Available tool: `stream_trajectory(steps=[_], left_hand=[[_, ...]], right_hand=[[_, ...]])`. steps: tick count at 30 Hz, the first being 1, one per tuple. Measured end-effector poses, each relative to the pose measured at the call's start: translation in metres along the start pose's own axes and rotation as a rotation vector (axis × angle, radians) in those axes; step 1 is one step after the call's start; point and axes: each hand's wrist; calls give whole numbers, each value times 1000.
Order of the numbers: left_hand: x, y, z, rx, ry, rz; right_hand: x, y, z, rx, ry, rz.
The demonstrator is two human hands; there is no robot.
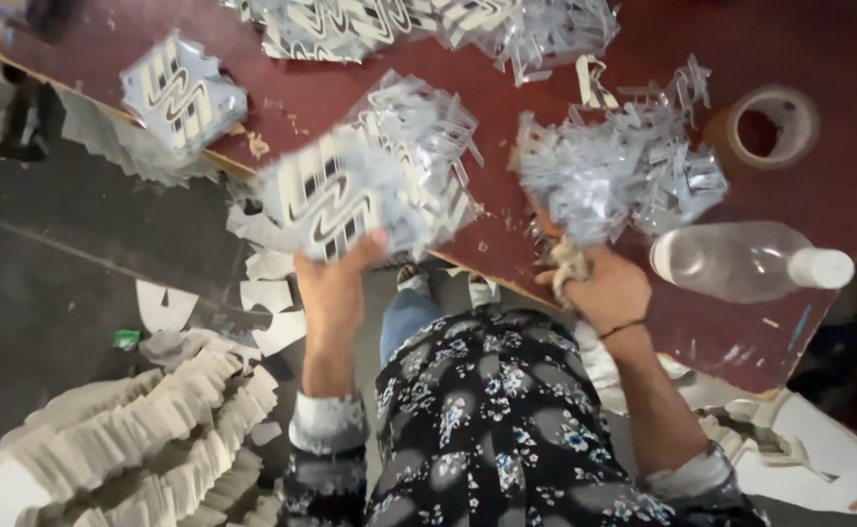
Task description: The person uses scissors to trim the edges of plastic bags containing stickers. They repeatedly pick up a bag, cut the excess plastic, and place the trimmed item on a pile on the table.
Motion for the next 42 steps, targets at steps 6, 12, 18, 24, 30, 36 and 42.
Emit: stream_trajectory(steps=[6, 12, 18, 24, 30, 36, 42], left_hand=[[5, 54, 1, -48, 64, -15], [15, 108, -5, 35, 112, -86], [2, 126, -19, 145, 159, -39], [-24, 147, -9, -39, 182, 101], [-25, 119, -45, -127, 53, 413], [-21, 53, -5, -575, 51, 719], [-19, 5, 44, -769, -486, 744]], right_hand=[[-82, -20, -33, 156, -28, -275], [-17, -13, 25, 88, -30, -272], [-47, -68, -28, 61, -46, -269], [-89, -25, -65, 455, -21, -177], [-11, 7, 62, -251, 264, 105], [16, -78, 131, -1279, 466, 226], [39, -60, 62, -793, 460, -345]])
Point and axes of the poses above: each hand's wrist, its own x-axis away from the middle knuckle, its own y-axis out of the back of the hand, z = x × y, and after that the axes turned 2 degrees about z, right-handed
